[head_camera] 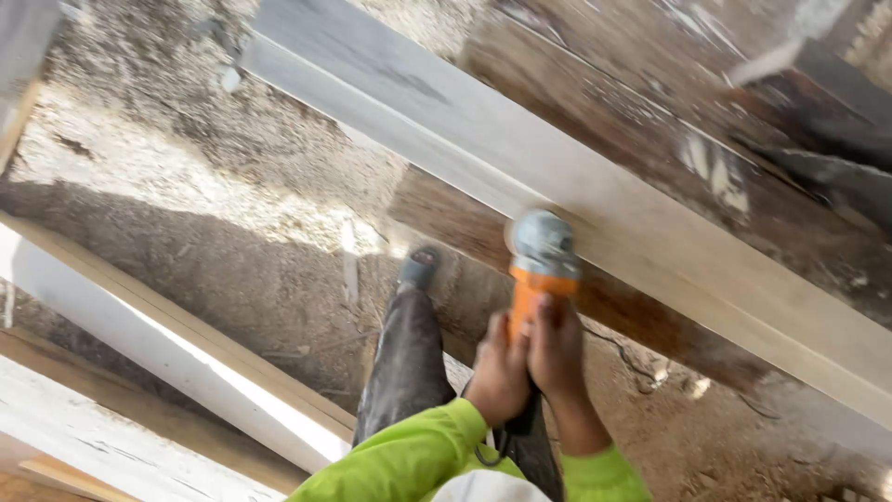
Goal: Sand the surface of a wooden beam using a handheld power sander.
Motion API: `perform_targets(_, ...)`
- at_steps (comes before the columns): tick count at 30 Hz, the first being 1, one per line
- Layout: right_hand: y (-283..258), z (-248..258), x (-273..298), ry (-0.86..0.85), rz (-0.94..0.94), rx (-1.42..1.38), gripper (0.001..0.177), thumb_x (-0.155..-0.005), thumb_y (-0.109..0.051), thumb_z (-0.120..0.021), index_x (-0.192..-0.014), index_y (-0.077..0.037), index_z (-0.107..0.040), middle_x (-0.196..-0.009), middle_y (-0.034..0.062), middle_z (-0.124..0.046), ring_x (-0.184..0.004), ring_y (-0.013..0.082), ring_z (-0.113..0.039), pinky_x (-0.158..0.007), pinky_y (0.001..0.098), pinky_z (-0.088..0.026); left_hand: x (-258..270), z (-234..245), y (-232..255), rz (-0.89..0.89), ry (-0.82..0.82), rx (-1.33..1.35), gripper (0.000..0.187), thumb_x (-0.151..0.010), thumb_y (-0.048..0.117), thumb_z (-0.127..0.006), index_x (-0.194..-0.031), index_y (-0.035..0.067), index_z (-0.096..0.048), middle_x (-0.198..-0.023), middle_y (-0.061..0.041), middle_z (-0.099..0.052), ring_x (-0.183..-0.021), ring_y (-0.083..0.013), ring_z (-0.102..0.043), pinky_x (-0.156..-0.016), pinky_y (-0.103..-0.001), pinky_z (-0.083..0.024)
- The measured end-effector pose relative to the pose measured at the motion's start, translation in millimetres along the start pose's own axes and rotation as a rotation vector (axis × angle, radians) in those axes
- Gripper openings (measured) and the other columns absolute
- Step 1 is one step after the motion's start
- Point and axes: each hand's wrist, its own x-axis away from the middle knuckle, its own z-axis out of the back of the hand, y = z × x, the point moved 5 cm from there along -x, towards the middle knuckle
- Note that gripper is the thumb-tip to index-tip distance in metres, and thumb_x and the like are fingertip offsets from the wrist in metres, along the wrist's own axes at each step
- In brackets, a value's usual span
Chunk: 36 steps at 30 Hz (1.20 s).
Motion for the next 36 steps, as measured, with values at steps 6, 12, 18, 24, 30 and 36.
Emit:
perform_targets(6,-84.6,-229.5,-72.0,-0.272,0.281,0.127,0.072,-0.099,-0.072,-0.049,-0.108,-0.003,-0.064,-0.092,0.0067,-0.070,-0.083,0.0206,-0.070,-0.072,0.0375,-0.058,-108.3,191.0,-63.4,0.436,0.084,0.026,0.050,-0.106,0.036,-0.030,-0.126,0.002,-0.062,-0.113,-0.022,-0.070,-0.102,-0.0312,-0.068,-0.086,-0.043,-0.053)
perform_targets(12,-95.5,-274.5,-92.1,-0.243,0.028,0.275,0.082,-0.089,-0.076,-0.050,-0.101,0.004,-0.064,-0.087,0.0178,-0.073,-0.081,0.0279,-0.074,-0.073,0.0382,-0.059,-146.7,231.7,-25.3,0.432,0.163,0.687,0.052,-0.110,0.038,-0.027,-0.138,0.002,-0.053,-0.119,-0.010,-0.065,-0.104,-0.0176,-0.063,-0.088,-0.032,-0.053)
perform_targets(18,-67.9,-181.6,-68.1,-0.174,0.013,0.226,0.070,-0.094,-0.068,-0.052,-0.102,0.000,-0.066,-0.087,0.0122,-0.073,-0.081,0.0230,-0.072,-0.072,0.0379,-0.057,-96.1,144.0,-60.1,0.258,0.061,0.108,0.046,-0.108,0.030,-0.033,-0.113,-0.005,-0.062,-0.106,-0.024,-0.069,-0.096,-0.0349,-0.066,-0.087,-0.042,-0.054)
perform_targets(24,-53.4,-70.0,-40.5,-0.082,-0.024,0.209,0.063,-0.095,-0.061,-0.055,-0.105,0.000,-0.067,-0.087,0.0152,-0.074,-0.081,0.0274,-0.073,-0.073,0.0396,-0.056,-56.3,70.9,33.3,0.408,0.039,0.280,0.054,-0.107,0.046,-0.033,-0.117,-0.001,-0.059,-0.102,-0.021,-0.070,-0.093,-0.0303,-0.069,-0.082,-0.039,-0.054)
perform_targets(30,-18.6,50.6,-14.9,-0.021,-0.044,0.169,0.062,-0.096,-0.059,-0.055,-0.105,0.001,-0.067,-0.087,0.0176,-0.074,-0.083,0.0286,-0.073,-0.075,0.0403,-0.056,-5.9,-41.5,48.7,0.292,-0.016,0.255,0.058,-0.108,0.048,-0.036,-0.114,-0.003,-0.062,-0.102,-0.022,-0.072,-0.092,-0.0300,-0.068,-0.083,-0.038,-0.053)
perform_targets(36,15.9,189.1,17.8,0.061,-0.029,0.147,0.060,-0.096,-0.058,-0.055,-0.106,0.000,-0.068,-0.087,0.0151,-0.074,-0.080,0.0247,-0.072,-0.073,0.0383,-0.056,56.7,-159.9,94.2,0.335,-0.091,0.217,0.057,-0.107,0.050,-0.037,-0.116,-0.002,-0.060,-0.102,-0.021,-0.071,-0.093,-0.0310,-0.067,-0.084,-0.039,-0.052)
